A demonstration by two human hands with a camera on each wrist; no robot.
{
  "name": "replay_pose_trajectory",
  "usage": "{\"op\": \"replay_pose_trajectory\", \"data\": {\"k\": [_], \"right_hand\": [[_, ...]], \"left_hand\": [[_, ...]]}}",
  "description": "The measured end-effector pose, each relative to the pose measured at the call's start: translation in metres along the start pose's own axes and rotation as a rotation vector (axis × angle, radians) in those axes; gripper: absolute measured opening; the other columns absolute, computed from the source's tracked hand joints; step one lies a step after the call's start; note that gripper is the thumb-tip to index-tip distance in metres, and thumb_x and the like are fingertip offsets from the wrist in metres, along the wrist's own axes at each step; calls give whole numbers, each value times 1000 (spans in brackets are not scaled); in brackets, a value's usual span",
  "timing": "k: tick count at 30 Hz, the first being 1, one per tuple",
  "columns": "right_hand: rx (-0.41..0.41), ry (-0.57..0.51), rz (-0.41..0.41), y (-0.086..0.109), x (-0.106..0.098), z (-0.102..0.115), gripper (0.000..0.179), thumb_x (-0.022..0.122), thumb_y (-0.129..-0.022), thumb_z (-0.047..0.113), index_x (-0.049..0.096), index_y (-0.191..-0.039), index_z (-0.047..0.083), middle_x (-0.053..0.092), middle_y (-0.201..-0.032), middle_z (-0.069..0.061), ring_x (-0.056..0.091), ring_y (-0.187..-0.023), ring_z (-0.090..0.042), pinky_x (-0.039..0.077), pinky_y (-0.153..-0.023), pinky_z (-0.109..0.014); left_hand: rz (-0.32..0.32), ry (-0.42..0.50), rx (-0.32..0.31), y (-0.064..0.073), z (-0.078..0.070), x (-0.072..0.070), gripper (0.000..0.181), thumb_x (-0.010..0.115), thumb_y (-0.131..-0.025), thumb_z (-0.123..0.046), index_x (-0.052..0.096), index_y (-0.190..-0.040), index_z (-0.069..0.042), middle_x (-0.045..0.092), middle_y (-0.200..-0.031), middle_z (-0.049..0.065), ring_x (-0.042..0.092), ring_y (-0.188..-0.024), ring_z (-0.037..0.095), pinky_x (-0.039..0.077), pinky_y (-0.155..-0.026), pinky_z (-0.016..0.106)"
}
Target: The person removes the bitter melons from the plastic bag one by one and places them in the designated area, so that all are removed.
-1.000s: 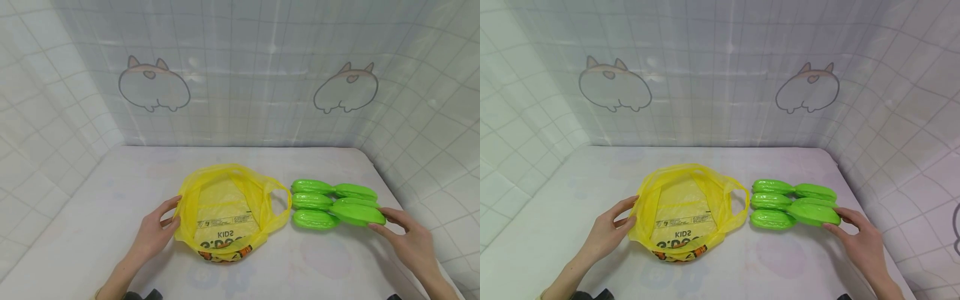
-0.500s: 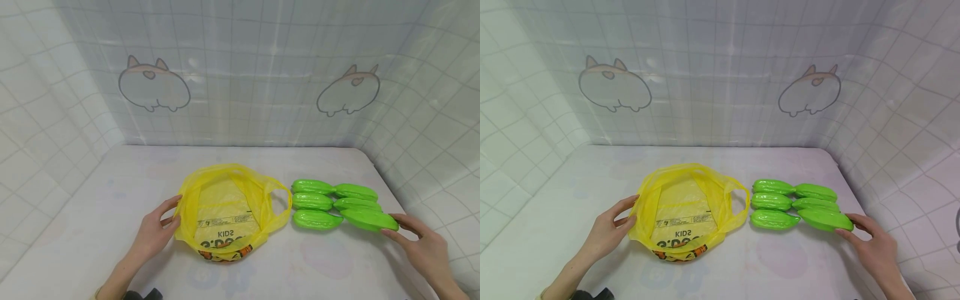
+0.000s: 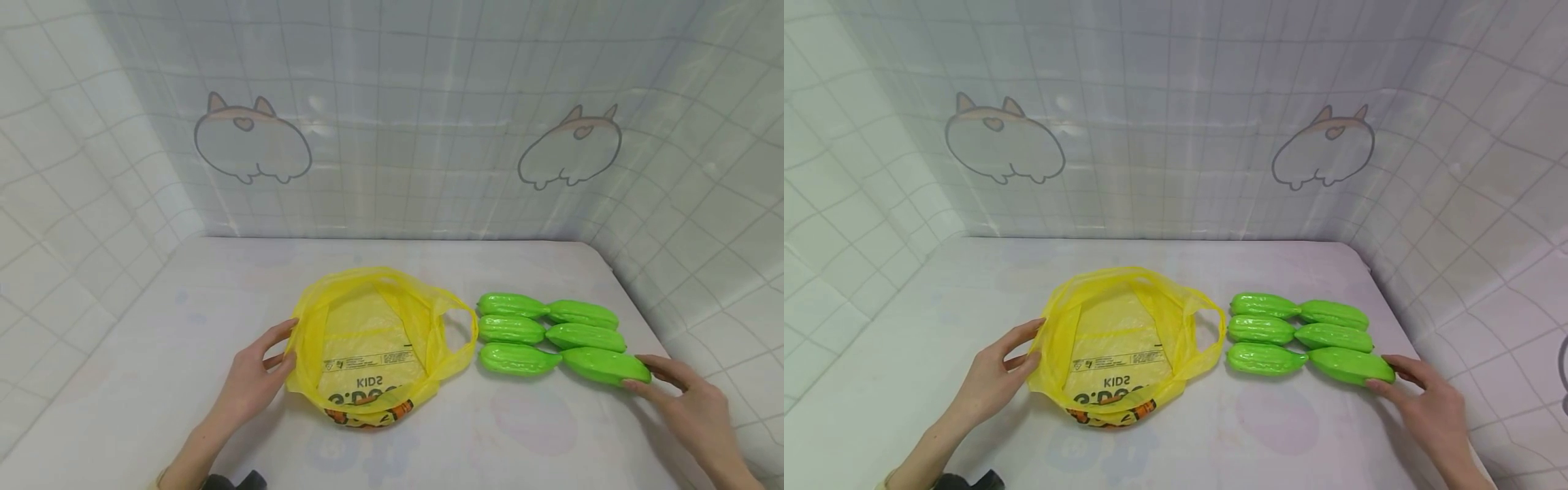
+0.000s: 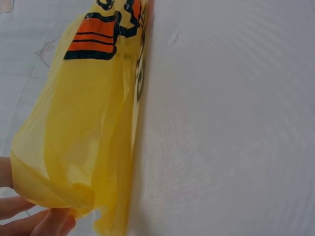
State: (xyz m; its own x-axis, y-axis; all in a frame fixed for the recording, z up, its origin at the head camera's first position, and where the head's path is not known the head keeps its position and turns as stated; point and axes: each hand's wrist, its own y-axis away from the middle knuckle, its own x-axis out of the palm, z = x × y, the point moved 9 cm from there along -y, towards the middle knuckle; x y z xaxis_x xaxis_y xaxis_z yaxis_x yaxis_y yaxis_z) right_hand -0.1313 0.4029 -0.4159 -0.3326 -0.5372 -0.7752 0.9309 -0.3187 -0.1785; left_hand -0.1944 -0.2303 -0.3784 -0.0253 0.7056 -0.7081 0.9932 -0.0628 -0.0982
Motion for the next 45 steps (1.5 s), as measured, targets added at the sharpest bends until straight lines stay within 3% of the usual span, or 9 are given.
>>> {"op": "replay_pose_trajectory", "data": {"k": [6, 13, 23, 26, 34, 38, 45], "right_hand": [[-26, -45, 2, 2, 6, 4, 56, 82, -81, 39, 66, -131, 18, 37, -102, 54, 31, -92, 32, 26, -73, -5], [-106, -117, -50, 3, 9, 16, 53, 85, -79, 28, 67, -128, 14, 43, -106, 52, 40, -95, 32, 25, -75, 7], [-133, -214, -73, 3, 16, 17, 59, 83, -81, 17, 61, -135, 8, 49, -116, 43, 43, -104, 27, 30, -86, 9], [-87, -276, -90, 2, 17, 11, 56, 80, -85, 13, 60, -137, 10, 53, -118, 38, 45, -107, 24, 34, -87, 7], [176, -404, -218, 2, 13, -22, 44, 69, -95, 18, 60, -138, 15, 58, -112, 33, 51, -105, 18, 34, -94, 5], [214, -407, -237, 4, 13, -29, 44, 67, -95, 20, 60, -138, 13, 60, -111, 30, 52, -104, 16, 37, -92, 4], [196, -338, -209, 1, 14, -28, 47, 67, -96, 27, 57, -141, 16, 56, -112, 32, 48, -104, 19, 29, -99, 6]], "left_hand": [[5, 8, 1, 0, 1, 1, 54, 56, -96, -8, 45, -149, -14, 50, -147, 18, 51, -134, 37, 55, -97, 42], [5, 9, 5, 0, 0, 0, 53, 56, -97, -10, 46, -149, -14, 50, -148, 18, 50, -134, 37, 55, -97, 43], [0, -1, -13, 0, 4, 1, 54, 56, -96, -8, 46, -149, -14, 51, -148, 17, 50, -134, 37, 55, -97, 43], [-2, 1, -14, 1, 3, 0, 54, 56, -96, -8, 46, -149, -13, 50, -148, 18, 50, -134, 37, 55, -97, 44], [1, 13, -3, 0, 4, 1, 53, 57, -96, -9, 46, -148, -14, 51, -148, 18, 51, -133, 37, 56, -97, 44], [7, 19, -3, -2, 6, 3, 53, 57, -96, -9, 46, -148, -14, 50, -148, 17, 51, -133, 36, 56, -97, 43], [13, 20, -13, -2, 7, 4, 55, 59, -97, -12, 44, -150, -16, 49, -150, 15, 53, -131, 36, 55, -98, 44]]}}
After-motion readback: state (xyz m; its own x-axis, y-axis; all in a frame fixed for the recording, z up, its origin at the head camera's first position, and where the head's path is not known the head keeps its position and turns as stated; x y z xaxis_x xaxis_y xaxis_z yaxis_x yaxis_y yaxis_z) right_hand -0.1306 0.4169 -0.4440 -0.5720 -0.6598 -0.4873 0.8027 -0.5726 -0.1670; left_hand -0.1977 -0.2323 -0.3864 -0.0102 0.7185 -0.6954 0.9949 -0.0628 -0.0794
